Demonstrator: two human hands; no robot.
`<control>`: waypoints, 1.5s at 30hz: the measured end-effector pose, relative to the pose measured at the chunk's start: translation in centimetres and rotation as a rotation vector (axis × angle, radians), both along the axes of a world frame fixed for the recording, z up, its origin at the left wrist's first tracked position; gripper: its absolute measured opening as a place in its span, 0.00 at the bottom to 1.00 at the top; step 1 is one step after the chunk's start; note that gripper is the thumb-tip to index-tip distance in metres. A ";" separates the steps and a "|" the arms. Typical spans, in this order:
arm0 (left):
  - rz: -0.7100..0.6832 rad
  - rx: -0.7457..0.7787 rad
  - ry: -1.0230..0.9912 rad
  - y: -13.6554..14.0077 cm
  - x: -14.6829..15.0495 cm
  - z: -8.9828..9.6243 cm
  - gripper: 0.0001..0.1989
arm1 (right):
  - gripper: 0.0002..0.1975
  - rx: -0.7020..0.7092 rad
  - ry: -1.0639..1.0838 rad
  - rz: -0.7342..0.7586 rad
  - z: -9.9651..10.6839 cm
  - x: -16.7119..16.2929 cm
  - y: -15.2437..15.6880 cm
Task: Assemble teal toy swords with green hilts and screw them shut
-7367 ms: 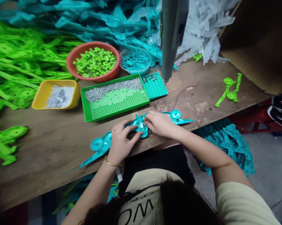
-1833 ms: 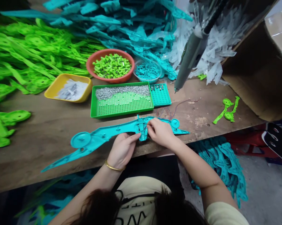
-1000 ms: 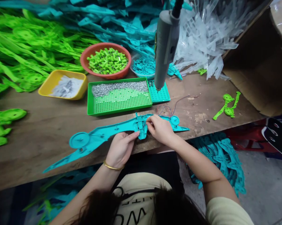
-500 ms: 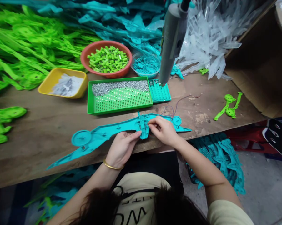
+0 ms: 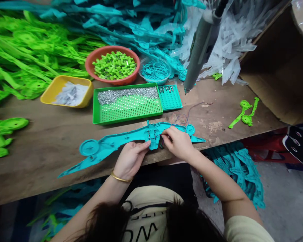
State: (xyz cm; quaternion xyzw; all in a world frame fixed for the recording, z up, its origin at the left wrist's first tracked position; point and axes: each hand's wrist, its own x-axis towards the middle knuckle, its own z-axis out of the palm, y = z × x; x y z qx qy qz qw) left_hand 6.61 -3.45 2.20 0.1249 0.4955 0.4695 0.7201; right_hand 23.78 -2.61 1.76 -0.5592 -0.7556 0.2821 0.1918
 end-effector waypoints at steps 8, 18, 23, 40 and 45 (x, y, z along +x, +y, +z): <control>-0.564 0.011 0.327 -0.8 -3.3 0.3 0.18 | 0.12 -0.004 -0.292 0.072 0.2 -1.7 1.0; -1.001 0.802 1.474 1.7 -3.7 0.2 0.12 | 0.12 -0.104 -0.358 0.115 0.3 -2.1 1.3; -1.129 0.653 1.595 1.7 -2.1 0.7 0.10 | 0.13 -0.111 -0.375 0.121 0.5 -2.1 1.3; -0.445 0.902 1.545 -0.4 -5.6 -2.8 0.10 | 0.13 -0.102 -0.324 0.379 0.9 -0.2 1.6; -0.532 0.918 1.460 -0.1 -6.0 -2.7 0.09 | 0.14 -0.004 -0.487 0.441 0.8 -0.4 1.1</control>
